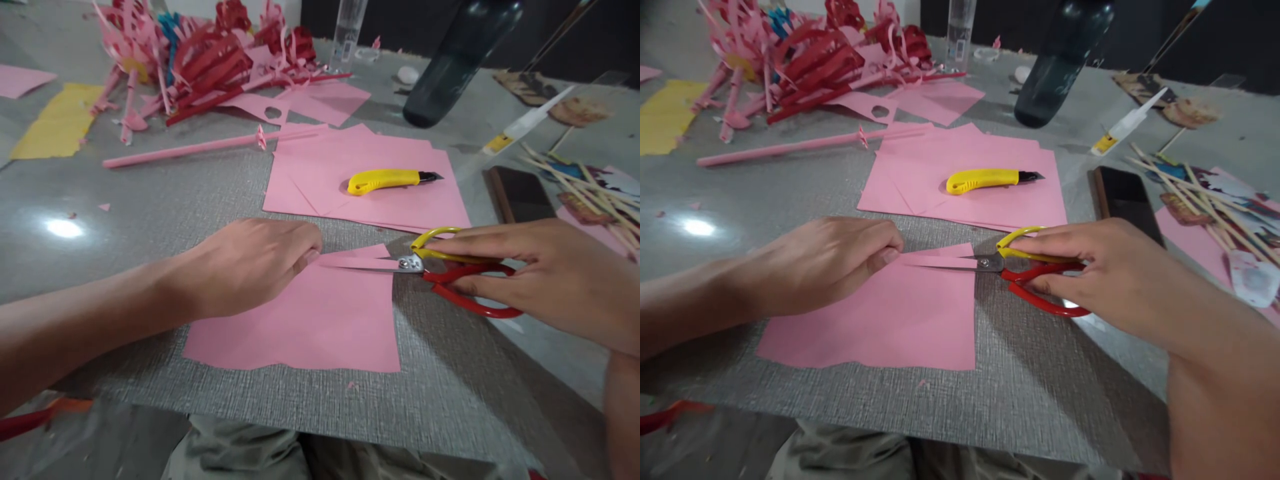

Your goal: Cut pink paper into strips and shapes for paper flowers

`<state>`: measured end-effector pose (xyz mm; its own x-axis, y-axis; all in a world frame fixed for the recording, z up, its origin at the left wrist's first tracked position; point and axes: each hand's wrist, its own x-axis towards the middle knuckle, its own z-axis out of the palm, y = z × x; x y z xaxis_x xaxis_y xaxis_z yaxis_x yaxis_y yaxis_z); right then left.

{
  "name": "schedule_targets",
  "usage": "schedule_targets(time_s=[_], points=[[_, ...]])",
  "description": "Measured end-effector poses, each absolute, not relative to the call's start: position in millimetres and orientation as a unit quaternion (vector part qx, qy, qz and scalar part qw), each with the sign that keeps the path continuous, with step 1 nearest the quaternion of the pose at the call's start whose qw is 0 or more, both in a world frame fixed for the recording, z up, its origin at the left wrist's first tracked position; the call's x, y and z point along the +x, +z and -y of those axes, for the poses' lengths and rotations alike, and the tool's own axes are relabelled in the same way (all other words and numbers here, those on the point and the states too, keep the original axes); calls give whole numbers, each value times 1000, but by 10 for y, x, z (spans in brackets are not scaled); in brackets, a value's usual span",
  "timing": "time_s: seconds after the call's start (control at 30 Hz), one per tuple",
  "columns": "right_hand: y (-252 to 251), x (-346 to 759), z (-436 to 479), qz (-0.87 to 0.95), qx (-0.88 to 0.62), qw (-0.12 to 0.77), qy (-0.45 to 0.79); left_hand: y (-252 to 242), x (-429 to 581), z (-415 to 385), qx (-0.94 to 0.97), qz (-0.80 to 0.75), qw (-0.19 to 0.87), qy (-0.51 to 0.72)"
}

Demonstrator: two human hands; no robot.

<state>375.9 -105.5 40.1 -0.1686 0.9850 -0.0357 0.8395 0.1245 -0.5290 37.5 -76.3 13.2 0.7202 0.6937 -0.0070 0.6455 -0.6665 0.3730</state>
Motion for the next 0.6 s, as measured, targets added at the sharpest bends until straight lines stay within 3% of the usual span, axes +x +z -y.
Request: schedule_targets(time_s=[0.1, 0.6], points=[[382, 3768, 1042, 769, -595, 98, 211, 131, 377, 764, 911, -367, 173, 68], [388, 3871, 1063, 725, -629, 16, 280, 146, 356, 761, 904, -380, 188, 46]])
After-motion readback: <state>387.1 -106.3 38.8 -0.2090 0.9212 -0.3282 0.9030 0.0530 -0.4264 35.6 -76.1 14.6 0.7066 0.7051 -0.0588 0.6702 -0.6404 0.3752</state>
